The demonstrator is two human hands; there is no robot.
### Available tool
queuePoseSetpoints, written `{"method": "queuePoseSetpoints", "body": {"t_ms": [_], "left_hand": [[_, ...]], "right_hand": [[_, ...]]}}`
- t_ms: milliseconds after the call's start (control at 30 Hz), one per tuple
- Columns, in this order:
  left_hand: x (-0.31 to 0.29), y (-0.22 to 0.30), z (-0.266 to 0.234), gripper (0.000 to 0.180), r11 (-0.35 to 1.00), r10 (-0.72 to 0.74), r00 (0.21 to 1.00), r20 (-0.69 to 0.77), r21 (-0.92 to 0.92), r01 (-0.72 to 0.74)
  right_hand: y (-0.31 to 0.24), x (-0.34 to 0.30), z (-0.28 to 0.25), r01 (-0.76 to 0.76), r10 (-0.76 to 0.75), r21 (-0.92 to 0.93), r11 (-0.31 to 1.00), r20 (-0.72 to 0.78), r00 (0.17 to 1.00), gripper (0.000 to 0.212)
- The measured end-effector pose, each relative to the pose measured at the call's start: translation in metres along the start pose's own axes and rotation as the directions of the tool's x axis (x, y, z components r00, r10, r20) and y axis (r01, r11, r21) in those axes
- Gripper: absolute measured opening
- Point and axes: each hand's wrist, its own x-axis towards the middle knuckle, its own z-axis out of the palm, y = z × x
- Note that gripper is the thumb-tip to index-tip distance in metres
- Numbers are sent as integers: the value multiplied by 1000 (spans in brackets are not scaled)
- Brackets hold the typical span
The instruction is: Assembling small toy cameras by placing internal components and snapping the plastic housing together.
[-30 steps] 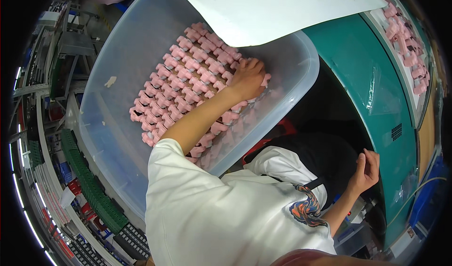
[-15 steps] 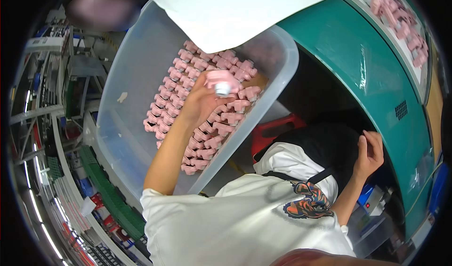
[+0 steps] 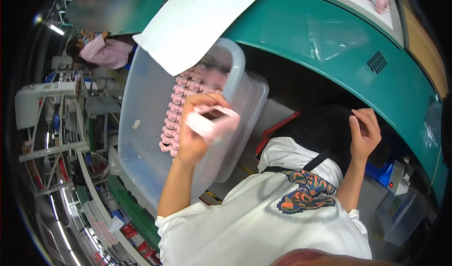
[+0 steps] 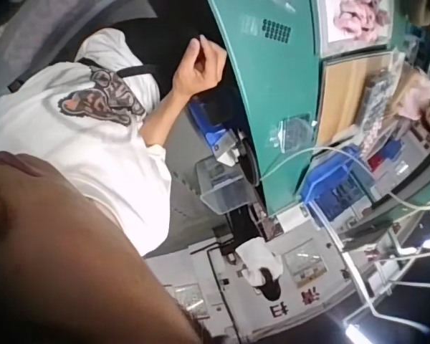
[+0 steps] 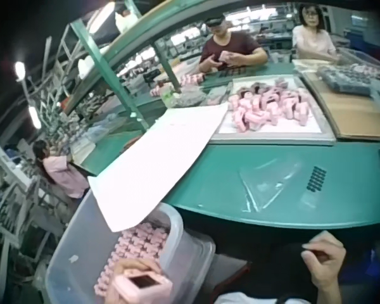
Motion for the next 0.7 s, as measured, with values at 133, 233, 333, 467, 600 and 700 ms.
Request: {"method": "queuePoseSetpoints", "body": {"t_ms": [133,233,333,467,600,700], "left_hand": [[1,-3,70,70,943,-155,931,330,330,40],[-2,-35,110,74,932,-268,804,530,353,78],[-7,-64,136,81,867,-367,541,757,489,-96],[2,-83,172,76,939,-343,390,854,322,121],[-9,-97,193,73,874,-409,378,831,238,423],[-25,-108,193,69,725,-518,462,720,84,683]], "right_hand": [[6,-5,-20,37,-38,-19,999,-91,995,20],[10,-12,-39,32,-30,15,999,-137,990,20],[17,-23,-60,25,-24,-1,1000,-212,977,19],[23,-39,-83,-11,7,-12,1000,-302,953,18],[26,-45,-92,-57,49,-14,998,-337,940,19],[26,-49,-99,-109,101,-6,994,-326,940,19]]}}
